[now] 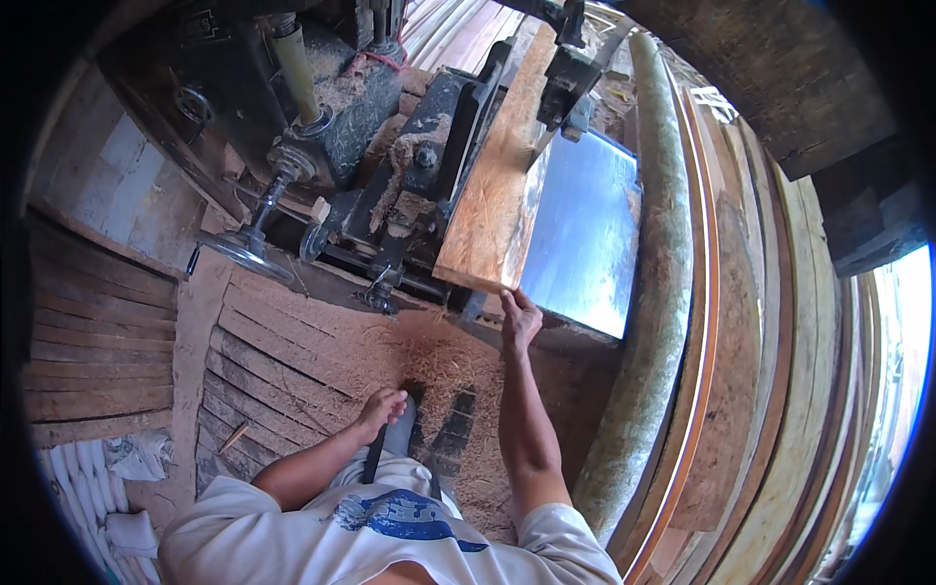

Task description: The person planes long pieces of lumber by hand-feeding them into a stationary planer, repeatedly lifting and repositioning various boards from a stack onto the machine bed and engaging the feed mechanism.

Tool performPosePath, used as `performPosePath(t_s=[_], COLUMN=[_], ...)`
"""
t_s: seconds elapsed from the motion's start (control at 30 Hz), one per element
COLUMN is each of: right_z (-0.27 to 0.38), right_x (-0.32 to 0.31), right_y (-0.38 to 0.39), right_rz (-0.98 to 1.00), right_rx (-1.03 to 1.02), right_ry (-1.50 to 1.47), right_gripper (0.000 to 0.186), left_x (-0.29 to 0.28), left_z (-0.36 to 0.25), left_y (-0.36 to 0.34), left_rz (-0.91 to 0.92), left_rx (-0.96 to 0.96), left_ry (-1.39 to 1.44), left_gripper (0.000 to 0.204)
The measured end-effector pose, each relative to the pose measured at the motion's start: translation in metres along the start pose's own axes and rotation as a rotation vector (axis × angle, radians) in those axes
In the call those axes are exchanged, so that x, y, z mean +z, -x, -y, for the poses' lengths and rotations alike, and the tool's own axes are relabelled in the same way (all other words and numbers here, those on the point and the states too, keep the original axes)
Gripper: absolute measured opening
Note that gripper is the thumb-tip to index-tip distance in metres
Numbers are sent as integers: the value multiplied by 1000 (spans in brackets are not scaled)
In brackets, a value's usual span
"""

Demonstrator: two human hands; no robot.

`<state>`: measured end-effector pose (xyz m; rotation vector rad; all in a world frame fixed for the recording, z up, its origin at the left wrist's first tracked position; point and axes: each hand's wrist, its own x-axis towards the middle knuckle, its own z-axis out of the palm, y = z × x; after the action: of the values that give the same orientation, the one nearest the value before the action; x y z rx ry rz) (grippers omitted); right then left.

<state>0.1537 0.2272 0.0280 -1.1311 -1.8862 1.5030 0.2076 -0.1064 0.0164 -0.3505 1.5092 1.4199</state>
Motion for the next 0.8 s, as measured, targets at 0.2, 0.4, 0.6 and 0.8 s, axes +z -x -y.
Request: performPosePath(t_s=[0.2,0.4,0.6,0.8], right_z=[-71,-195,-284,-257], right_x=[-35,-125,-256,-301], right_y=[38,297,426,418], right_rz=[650,658,456,306], right_rx=[625,1108,1182,955], right_ry=[-570,-435,-403,-295], right_gripper=[62,62,51,41], left_x=[24,18,75,124], left_z=[6,-114,-220,-186], left_y=[33,136,349,474], left_rz=[278,739,1651,1931], left_rx=[50,376,974,1040], left_ry=[-407,218,131,125], left_gripper=[27,48,68,51])
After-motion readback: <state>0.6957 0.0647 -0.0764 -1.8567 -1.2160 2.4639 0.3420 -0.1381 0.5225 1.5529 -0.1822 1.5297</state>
